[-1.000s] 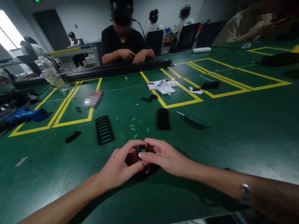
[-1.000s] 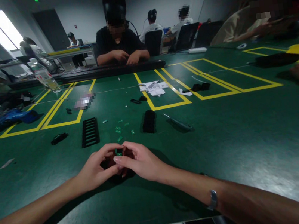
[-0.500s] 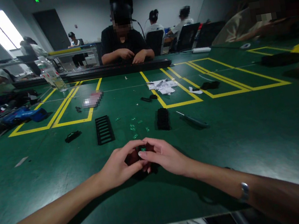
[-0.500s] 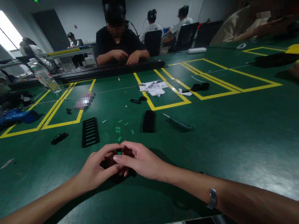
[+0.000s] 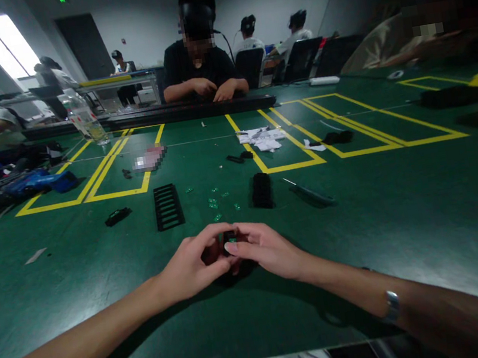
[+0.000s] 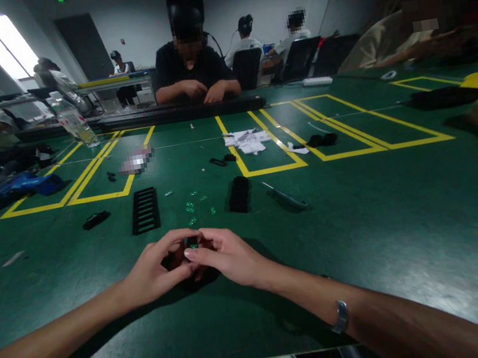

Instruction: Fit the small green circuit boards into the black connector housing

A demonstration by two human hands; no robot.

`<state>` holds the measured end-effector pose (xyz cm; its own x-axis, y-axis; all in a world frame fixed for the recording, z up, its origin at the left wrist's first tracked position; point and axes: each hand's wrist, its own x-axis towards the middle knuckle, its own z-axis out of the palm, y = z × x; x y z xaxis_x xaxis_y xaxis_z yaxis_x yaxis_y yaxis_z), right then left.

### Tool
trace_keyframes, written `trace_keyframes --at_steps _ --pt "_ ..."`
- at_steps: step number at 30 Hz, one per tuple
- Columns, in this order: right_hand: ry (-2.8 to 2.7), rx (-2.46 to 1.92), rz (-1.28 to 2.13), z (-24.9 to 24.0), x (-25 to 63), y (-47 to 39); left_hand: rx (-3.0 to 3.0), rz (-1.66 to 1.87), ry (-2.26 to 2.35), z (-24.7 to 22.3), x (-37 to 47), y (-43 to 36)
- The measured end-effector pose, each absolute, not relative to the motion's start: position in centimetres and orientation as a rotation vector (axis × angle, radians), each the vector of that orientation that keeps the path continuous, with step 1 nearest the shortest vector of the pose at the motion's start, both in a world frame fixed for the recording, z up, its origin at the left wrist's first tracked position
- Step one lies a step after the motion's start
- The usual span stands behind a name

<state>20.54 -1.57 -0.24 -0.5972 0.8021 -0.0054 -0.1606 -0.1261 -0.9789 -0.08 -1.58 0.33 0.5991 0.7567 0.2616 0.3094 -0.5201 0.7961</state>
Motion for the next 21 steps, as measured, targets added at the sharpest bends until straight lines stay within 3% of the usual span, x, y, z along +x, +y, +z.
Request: trace_keyframes --at_steps 21 --pt "-1.652 -0.819 1.661 -0.05 20.3 -1.91 2.141 0.623 0.718 1.08 0.27 -1.11"
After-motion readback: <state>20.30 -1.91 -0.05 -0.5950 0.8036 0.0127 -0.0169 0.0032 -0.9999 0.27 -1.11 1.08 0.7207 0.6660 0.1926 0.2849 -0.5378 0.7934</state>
